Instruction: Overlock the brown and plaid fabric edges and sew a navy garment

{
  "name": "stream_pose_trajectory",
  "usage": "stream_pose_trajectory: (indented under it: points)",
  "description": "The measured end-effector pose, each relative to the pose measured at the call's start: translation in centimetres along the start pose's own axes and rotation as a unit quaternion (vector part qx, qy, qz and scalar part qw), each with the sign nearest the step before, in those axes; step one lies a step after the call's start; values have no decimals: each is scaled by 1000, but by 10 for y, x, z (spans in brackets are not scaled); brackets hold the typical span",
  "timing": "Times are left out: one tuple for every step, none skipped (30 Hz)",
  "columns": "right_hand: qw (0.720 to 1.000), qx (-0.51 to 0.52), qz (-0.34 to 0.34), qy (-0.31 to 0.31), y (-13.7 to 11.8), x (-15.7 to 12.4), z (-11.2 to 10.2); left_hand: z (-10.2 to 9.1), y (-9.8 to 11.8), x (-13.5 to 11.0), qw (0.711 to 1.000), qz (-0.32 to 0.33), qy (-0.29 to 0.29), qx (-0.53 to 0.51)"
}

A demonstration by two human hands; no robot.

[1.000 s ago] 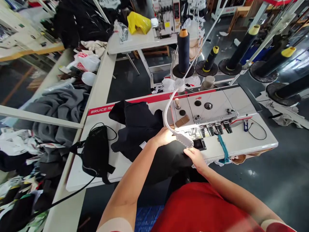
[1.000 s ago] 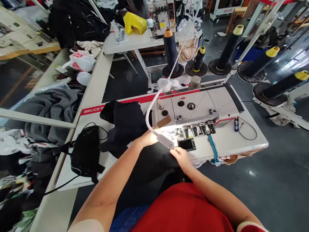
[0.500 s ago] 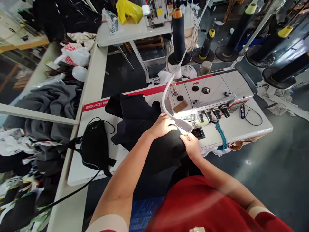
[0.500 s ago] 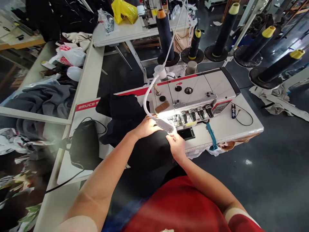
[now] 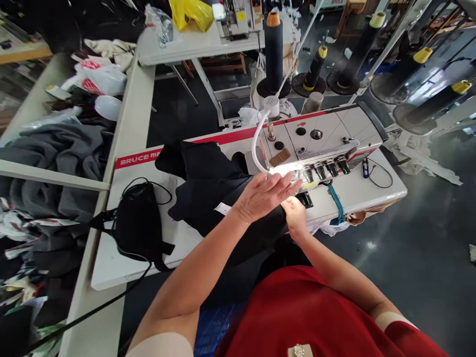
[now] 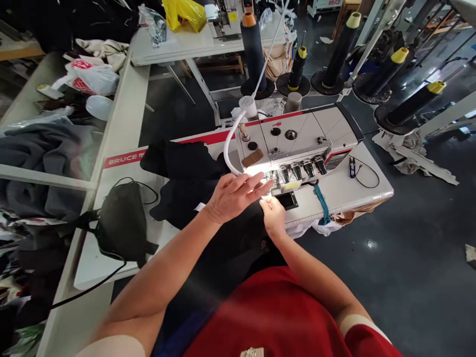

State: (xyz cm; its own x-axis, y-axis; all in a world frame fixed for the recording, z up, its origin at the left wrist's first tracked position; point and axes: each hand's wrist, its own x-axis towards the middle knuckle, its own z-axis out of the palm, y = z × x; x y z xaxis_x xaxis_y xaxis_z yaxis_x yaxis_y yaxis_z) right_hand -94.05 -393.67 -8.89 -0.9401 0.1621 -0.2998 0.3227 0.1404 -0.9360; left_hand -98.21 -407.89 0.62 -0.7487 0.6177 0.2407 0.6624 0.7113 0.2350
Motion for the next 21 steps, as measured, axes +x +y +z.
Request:
stream_pose_trajectory:
  points:
    - [1000, 3, 0, 2, 0, 0, 0, -9, 0, 6, 999, 36, -28, -2]
    - [1000, 6, 0, 4, -1, 0, 1, -17, -2, 11, 997, 58, -45, -5]
    - [1000, 9, 1, 7, -1, 1, 1, -25, -3, 16, 996, 67, -60, -12]
    - [1000, 13, 2, 10, -1, 1, 1, -32, -4, 20, 995, 66, -72, -25]
    - [1000, 17, 3, 13, -1, 1, 2, -39, -4, 23, 994, 56, -83, -42]
    - [1000, 22, 5, 15, -1, 1, 2, -45, -4, 26, 993, 42, -89, -62]
    - [1000, 26, 7, 16, 0, 1, 2, -53, -2, 29, 992, 28, -92, -81]
    - [999, 30, 9, 16, 0, 1, 2, -61, 0, 32, 991, 17, -89, -96]
    - [999, 34, 12, 14, 0, 1, 2, -69, 3, 36, 991, 10, -82, -106]
    - [999, 39, 16, 10, 1, 0, 2, -77, 5, 40, 991, 8, -74, -108]
    - [999, 46, 20, 6, 2, 0, 2, -85, 8, 43, 992, 7, -69, -105]
    - [998, 55, 24, 3, 2, -1, 2, -91, 9, 46, 993, 8, -68, -99]
    - [998, 64, 27, 4, 2, -1, 1, -95, 10, 48, 993, 13, -71, -93]
    - [997, 73, 26, 6, 2, -1, 2, -96, 10, 49, 993, 22, -75, -88]
    - [996, 80, 23, 9, 2, -2, 2, -95, 10, 49, 993, 33, -77, -82]
    - [996, 88, 20, 13, 2, -2, 2, -92, 9, 49, 994, 46, -72, -73]
    - [995, 94, 18, 15, 2, -2, 2, -88, 8, 48, 994, 62, -60, -61]
    - [995, 102, 18, 16, 1, -2, 2, -83, 7, 47, 995, 78, -41, -45]
    - [994, 110, 19, 15, 1, -3, 3, -77, 6, 45, 995, 92, -20, -25]
    - [993, 118, 21, 14, 1, -3, 3, -73, 5, 44, 994, 108, 1, 0]
    - [992, 122, 22, 15, 0, -2, 3, -69, 4, 42, 992, 125, 21, 26]
